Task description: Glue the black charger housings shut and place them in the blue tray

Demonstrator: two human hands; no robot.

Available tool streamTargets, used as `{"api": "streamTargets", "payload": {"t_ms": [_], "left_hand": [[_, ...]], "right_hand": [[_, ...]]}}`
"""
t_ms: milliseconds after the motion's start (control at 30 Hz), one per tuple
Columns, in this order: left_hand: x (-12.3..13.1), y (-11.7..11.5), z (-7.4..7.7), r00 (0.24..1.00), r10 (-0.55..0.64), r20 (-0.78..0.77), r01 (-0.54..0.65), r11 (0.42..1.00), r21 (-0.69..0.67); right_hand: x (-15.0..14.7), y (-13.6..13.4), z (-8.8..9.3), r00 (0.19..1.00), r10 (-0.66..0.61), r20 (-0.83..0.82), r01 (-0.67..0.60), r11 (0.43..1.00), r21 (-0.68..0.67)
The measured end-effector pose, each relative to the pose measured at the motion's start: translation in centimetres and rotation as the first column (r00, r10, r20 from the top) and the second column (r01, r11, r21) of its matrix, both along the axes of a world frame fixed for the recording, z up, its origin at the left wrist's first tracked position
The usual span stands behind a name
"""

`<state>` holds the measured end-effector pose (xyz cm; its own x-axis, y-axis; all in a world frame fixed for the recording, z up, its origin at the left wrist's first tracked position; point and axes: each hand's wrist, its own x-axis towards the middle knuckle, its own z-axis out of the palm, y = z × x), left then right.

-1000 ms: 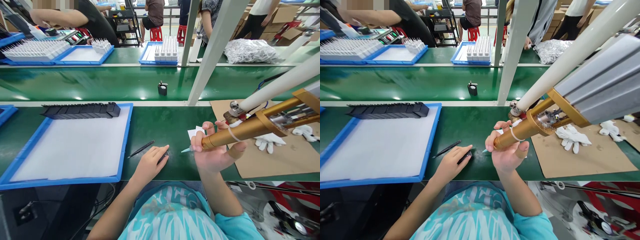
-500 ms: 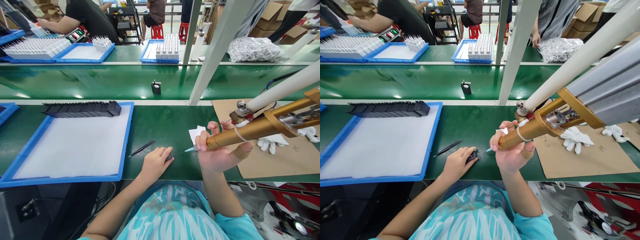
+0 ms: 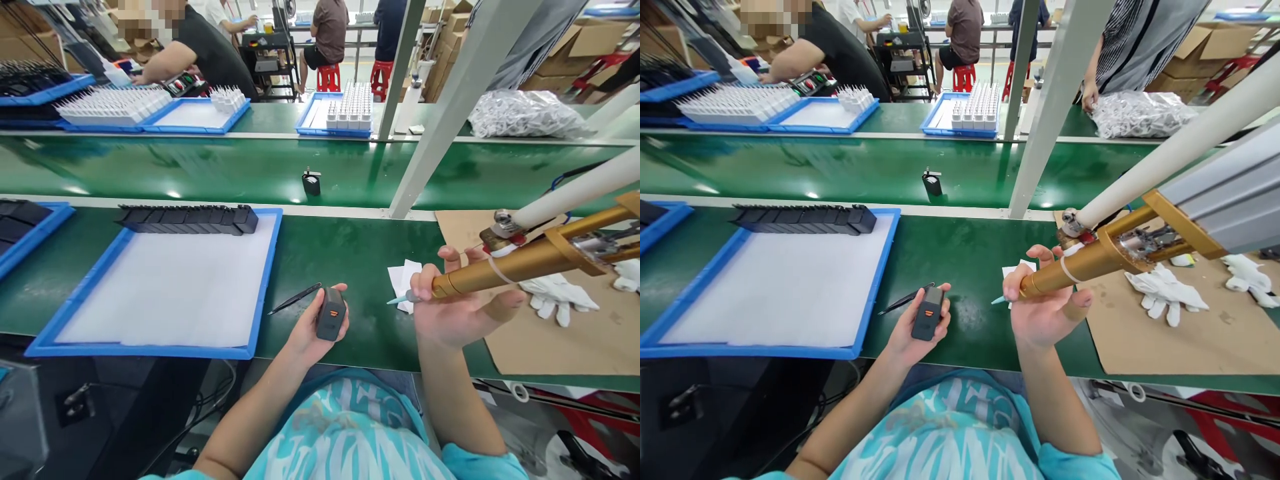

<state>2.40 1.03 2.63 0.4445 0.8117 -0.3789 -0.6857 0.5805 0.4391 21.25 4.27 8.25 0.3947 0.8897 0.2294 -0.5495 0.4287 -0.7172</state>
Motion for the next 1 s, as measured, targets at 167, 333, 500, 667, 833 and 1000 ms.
{"api": "streamTargets", "payload": {"t_ms": [167,333,500,667,833,1000], "left_hand": [[-0.2,0.0,0.1,0.997,0.024,-0.071,-0.018,0.997,0.075],[-0.6,-0.3,-0.3,0.932,0.079,-0.353,0.014,0.967,0.255],[-6.0,0.4,1.2,0.389,0.431,-0.814,0.132,0.848,0.513],[-14.8,4.5,2.1,-0.524,0.396,-0.754,0.260,0.918,0.301],[-19.1,6.9,0.8,-0.772,0.305,-0.558,0.338,0.940,0.047],[-17.8,11.2,3.6,-0.729,0.548,-0.411,0.459,0.836,0.300]], "right_hand": [[-0.2,0.0,0.1,1.000,-0.006,0.013,0.006,1.000,-0.016],[-0.2,-0.1,0.3,0.999,-0.009,0.034,0.011,0.999,-0.044],[0.0,0.1,0.2,0.999,-0.009,0.038,0.011,0.998,-0.055],[0.3,0.5,-0.1,1.000,0.003,0.003,-0.003,0.998,-0.061],[0.3,0.6,-0.4,1.000,0.016,-0.006,-0.016,0.999,-0.033],[0.4,0.5,-0.5,1.000,0.018,0.019,-0.018,0.999,-0.035]]}}
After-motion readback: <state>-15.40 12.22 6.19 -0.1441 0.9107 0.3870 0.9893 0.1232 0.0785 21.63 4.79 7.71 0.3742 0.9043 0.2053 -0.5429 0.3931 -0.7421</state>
